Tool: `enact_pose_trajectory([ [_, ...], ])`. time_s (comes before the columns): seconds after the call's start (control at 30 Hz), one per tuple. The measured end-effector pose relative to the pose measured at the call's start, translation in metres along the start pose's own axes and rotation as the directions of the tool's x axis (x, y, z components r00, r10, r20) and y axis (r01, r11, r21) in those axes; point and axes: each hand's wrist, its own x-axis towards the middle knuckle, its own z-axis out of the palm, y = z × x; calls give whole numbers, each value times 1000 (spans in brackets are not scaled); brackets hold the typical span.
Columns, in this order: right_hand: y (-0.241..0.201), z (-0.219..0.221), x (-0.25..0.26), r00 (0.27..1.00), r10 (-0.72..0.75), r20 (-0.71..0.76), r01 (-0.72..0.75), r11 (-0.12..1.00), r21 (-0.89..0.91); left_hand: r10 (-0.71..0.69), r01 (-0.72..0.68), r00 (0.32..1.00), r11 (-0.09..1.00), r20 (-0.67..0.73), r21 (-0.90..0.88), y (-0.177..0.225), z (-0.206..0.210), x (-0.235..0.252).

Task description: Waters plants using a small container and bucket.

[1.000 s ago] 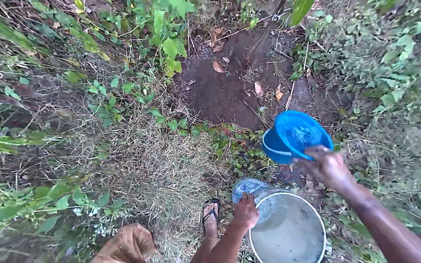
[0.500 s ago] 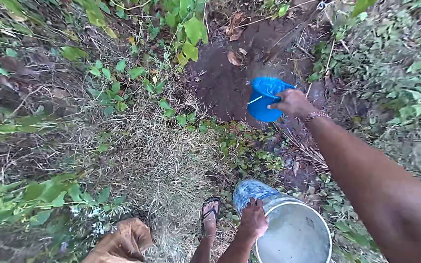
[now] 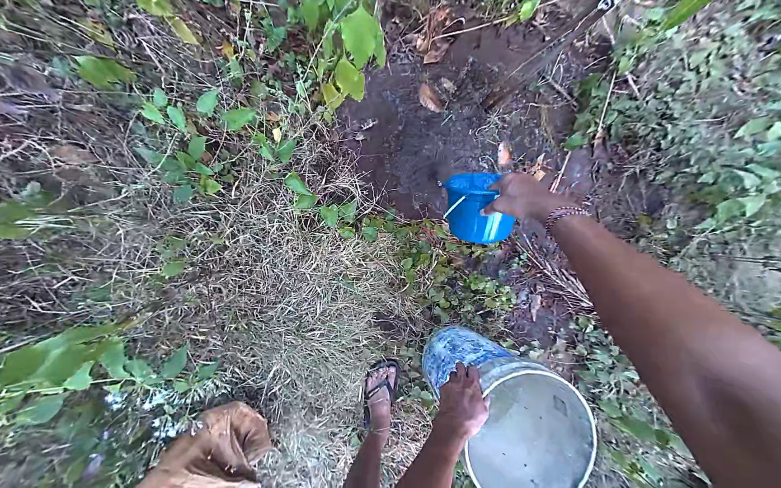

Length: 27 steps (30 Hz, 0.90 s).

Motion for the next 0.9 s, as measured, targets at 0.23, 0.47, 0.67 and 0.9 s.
enact_pose_trajectory([
  [0.23, -18, -22, 13, 994, 112, 1, -112, 991, -69, 15, -15, 1000, 999, -17, -29, -2, 0, -2],
  [0.47, -44, -40, 27, 993, 118, -24, -121, 965, -231, 6, -6, 1000, 999, -8, -33, -3, 1, -1],
  [0.67, -87, -42, 19, 998, 56, 32, -35, 890, -456, 2, -2, 1000, 999, -1, -45, -1, 1, 2],
  [0.9, -60, -33, -26, 997, 20, -79, -53, 894, -444, 10, -11, 1000, 1000, -11, -23, -2, 6, -1],
])
